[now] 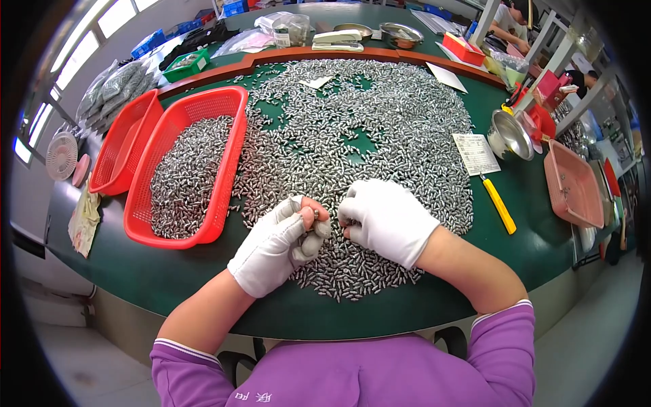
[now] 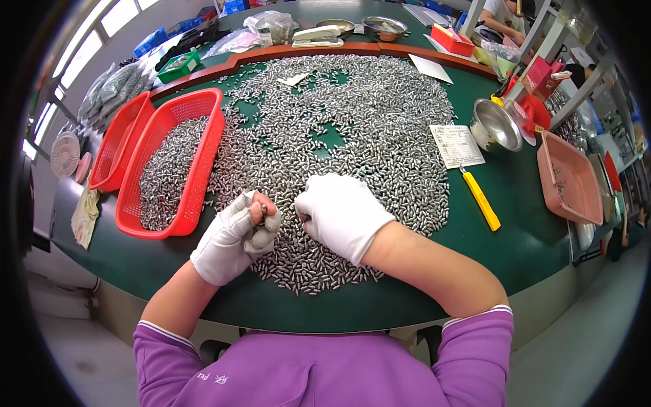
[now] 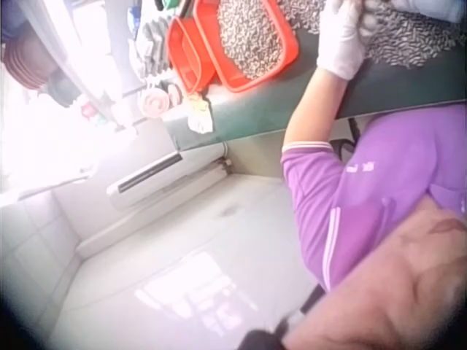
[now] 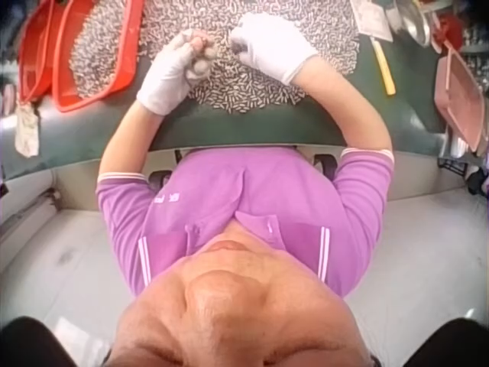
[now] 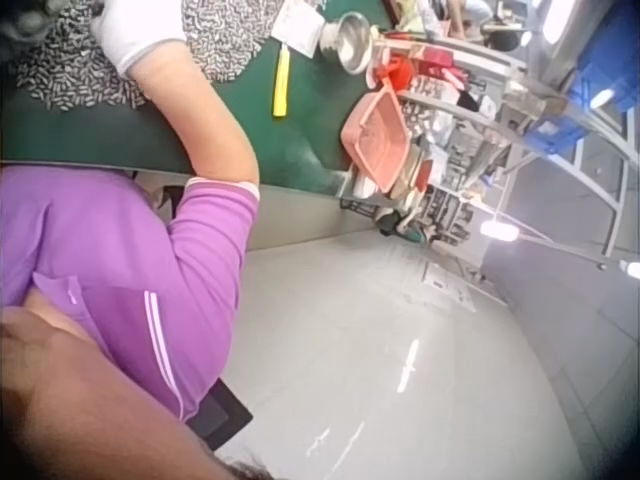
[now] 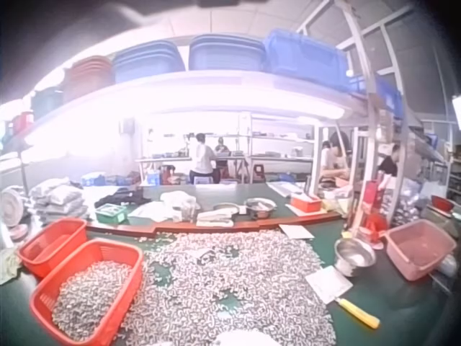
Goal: Manually inspecting and sorting small metal industrial components into bins at a workbench.
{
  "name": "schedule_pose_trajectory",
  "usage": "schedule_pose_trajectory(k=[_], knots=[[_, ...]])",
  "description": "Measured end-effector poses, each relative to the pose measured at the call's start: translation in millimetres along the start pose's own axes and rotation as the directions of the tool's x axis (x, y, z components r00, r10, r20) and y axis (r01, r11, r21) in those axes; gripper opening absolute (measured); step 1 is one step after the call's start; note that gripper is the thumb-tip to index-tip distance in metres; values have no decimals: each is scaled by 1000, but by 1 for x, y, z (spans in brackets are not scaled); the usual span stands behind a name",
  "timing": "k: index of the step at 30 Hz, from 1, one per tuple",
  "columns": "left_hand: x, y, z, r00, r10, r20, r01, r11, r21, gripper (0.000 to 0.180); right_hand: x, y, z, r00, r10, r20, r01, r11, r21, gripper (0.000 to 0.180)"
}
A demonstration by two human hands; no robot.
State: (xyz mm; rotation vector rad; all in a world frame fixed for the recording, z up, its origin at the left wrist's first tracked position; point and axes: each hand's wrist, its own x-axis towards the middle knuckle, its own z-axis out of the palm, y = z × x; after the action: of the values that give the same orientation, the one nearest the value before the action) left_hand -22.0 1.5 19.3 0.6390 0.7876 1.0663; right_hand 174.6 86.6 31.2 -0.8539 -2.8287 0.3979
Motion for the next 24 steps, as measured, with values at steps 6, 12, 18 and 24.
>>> schedule_pose_trajectory(k=[6, 12, 18, 24], knots=[[0, 0, -3, 999, -3, 32, 4, 1000, -19, 23, 2, 0, 4, 986, -71, -154, 73, 997, 12, 11], [-1, 0, -3, 994, -49, 94, 57, 995, -82, 30, 6, -7, -6, 874, -20, -485, 246, 880, 407, 18], [-1, -3, -5, 993, -51, 107, 58, 997, -58, 35, 5, -11, -16, 869, -204, -452, 309, 935, 173, 18], [-2, 0, -2, 993, -70, 99, 73, 997, -31, 27, 5, -9, -14, 851, -216, -479, 383, 879, 285, 19]])
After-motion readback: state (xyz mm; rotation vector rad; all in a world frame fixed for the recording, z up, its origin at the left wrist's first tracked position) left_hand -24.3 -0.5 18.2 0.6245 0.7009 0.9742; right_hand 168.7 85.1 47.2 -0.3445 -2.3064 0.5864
